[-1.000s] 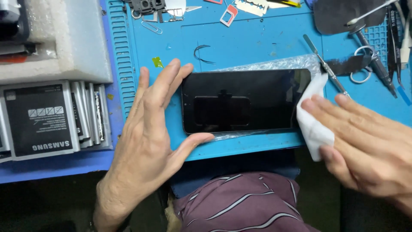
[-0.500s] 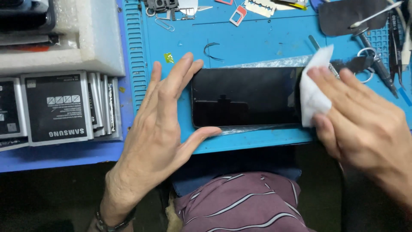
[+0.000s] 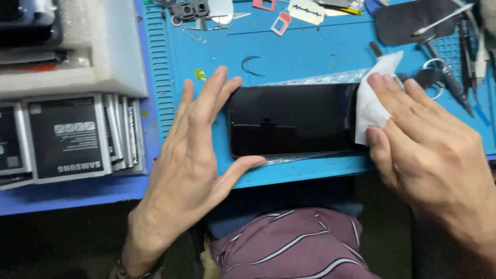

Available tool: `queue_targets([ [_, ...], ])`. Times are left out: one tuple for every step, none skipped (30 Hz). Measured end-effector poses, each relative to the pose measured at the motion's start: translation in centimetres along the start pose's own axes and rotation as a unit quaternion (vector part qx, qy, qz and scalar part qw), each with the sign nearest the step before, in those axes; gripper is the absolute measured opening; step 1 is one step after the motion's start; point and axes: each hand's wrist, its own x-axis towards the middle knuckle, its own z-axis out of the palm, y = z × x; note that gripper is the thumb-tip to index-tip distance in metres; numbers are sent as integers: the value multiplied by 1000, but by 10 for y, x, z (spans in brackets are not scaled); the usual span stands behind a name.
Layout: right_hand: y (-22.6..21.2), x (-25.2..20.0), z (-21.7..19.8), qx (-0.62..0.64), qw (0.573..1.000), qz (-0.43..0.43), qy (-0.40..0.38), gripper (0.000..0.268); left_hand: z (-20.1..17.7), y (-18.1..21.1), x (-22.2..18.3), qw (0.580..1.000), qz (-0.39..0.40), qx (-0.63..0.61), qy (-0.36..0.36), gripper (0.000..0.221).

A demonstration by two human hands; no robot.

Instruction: Cleaning and polishing a smartphone screen using a cloth and liquid solution on a repair bench.

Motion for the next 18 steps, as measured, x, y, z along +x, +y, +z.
queue_targets([
  [-3,-3,0,-47,999,2,4,38,2,-1,1,1000,7,-6,-6,118],
  [-12,11,9,-43,999,3,7,38,2,1,0,1000,6,-2,-9,118],
  [-21,25,17,37,998,-35,34,35,0,2,1,1000,1,-9,-8,115],
  [-28,38,25,116,989,-74,61,33,-1,4,3,1000,-3,-16,-7,113],
  [-37,47,25,113,989,-68,62,33,-1,6,4,1000,3,-17,-10,113],
  [-46,56,26,124,987,-79,71,37,-2,7,4,1000,2,-20,-8,111],
  [-54,66,27,134,984,-90,78,43,-1,7,5,1000,2,-26,-6,109],
  [-45,59,24,129,985,-84,77,43,-1,7,7,999,8,-30,-8,109],
  [-38,53,21,140,984,-92,60,43,0,7,6,1000,11,-21,-2,111],
  [-31,48,19,150,983,-99,42,43,0,5,5,1000,15,-12,4,113],
  [-20,31,13,152,982,-103,37,43,1,5,5,1000,9,-15,7,113],
  [-9,15,6,113,992,-59,18,36,1,5,5,1000,8,-20,5,114],
  [1,1,1,76,997,-16,1,33,-1,4,4,1000,5,-21,3,115],
  [0,-7,0,80,997,-22,0,33,0,3,3,1000,-2,-19,5,115],
  [0,-16,-2,74,997,-13,-4,35,0,2,2,1000,-3,-14,-1,116],
  [1,-26,-4,69,998,-4,-8,38,1,2,2,1000,-5,-9,-7,117],
  [-4,-27,1,73,997,-3,-7,38,0,2,1,1000,-6,-6,-10,117],
  [-8,-30,5,82,996,-41,2,40,1,2,1,1000,-8,-8,-8,118],
])
